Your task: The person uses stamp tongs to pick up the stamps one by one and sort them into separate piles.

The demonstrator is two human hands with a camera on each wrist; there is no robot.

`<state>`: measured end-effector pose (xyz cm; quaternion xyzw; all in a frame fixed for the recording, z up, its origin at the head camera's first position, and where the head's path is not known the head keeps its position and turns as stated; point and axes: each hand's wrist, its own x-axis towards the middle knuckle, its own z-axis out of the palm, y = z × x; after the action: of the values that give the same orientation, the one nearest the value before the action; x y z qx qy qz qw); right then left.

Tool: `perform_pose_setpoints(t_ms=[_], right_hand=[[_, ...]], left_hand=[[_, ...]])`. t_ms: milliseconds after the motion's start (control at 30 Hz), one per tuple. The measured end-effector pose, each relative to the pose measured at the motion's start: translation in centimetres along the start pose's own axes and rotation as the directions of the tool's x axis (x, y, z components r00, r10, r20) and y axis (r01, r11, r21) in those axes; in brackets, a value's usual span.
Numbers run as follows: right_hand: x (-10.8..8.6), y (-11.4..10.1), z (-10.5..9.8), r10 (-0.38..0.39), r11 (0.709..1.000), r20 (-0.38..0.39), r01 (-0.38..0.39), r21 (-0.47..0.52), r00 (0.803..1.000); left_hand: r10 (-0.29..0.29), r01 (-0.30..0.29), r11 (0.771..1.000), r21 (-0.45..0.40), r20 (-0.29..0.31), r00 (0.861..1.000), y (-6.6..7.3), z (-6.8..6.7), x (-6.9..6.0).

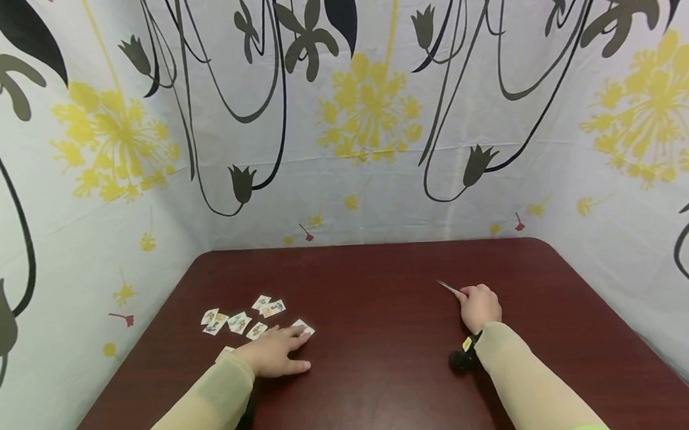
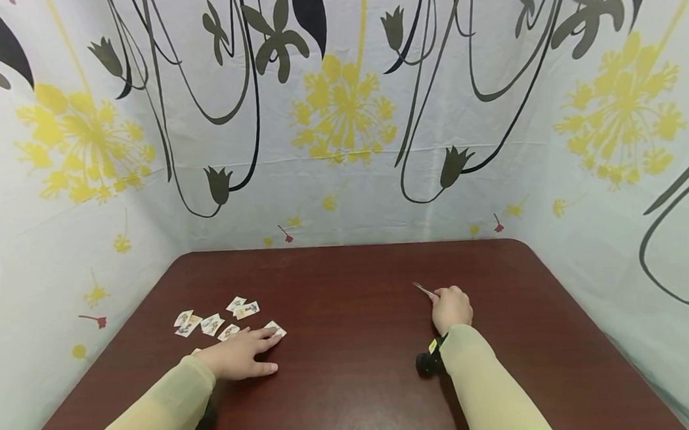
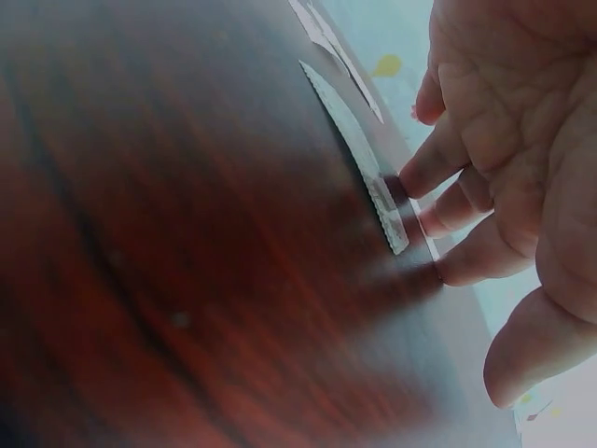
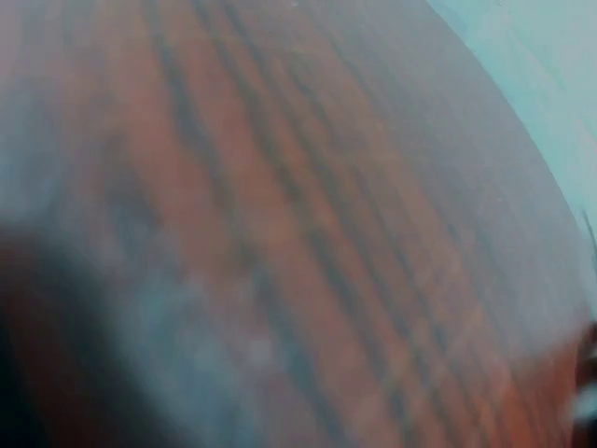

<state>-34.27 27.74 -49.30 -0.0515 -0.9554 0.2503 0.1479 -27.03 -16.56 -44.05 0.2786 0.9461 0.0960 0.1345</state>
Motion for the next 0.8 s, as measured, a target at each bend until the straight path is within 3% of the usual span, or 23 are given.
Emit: perform_pose_setpoints(t_ms=[267, 567, 800], right_hand=[[-0.4, 0.1, -0.9, -0.086, 0.996, 0.074, 0.086, 0.001, 0.994], [-1.2, -0.1, -1.5, -0.130, 0.990, 0.051, 0.127, 0.059, 0.990], [-2.0, -1.1, -1.5, -0.155, 0.982, 0.076, 0.146, 0.118, 0.985]], left_hand=[[0.030, -0.029, 1.000, 0.008, -0.019, 0.999, -0.1, 0.2, 0.1], [0.058, -0.058, 0.998, -0.001, -0.008, 0.998, 0.7, 0.3, 0.7], [0.079, -0.079, 0.996, 0.028, 0.003, 0.997, 1.6, 0.6, 1.4]])
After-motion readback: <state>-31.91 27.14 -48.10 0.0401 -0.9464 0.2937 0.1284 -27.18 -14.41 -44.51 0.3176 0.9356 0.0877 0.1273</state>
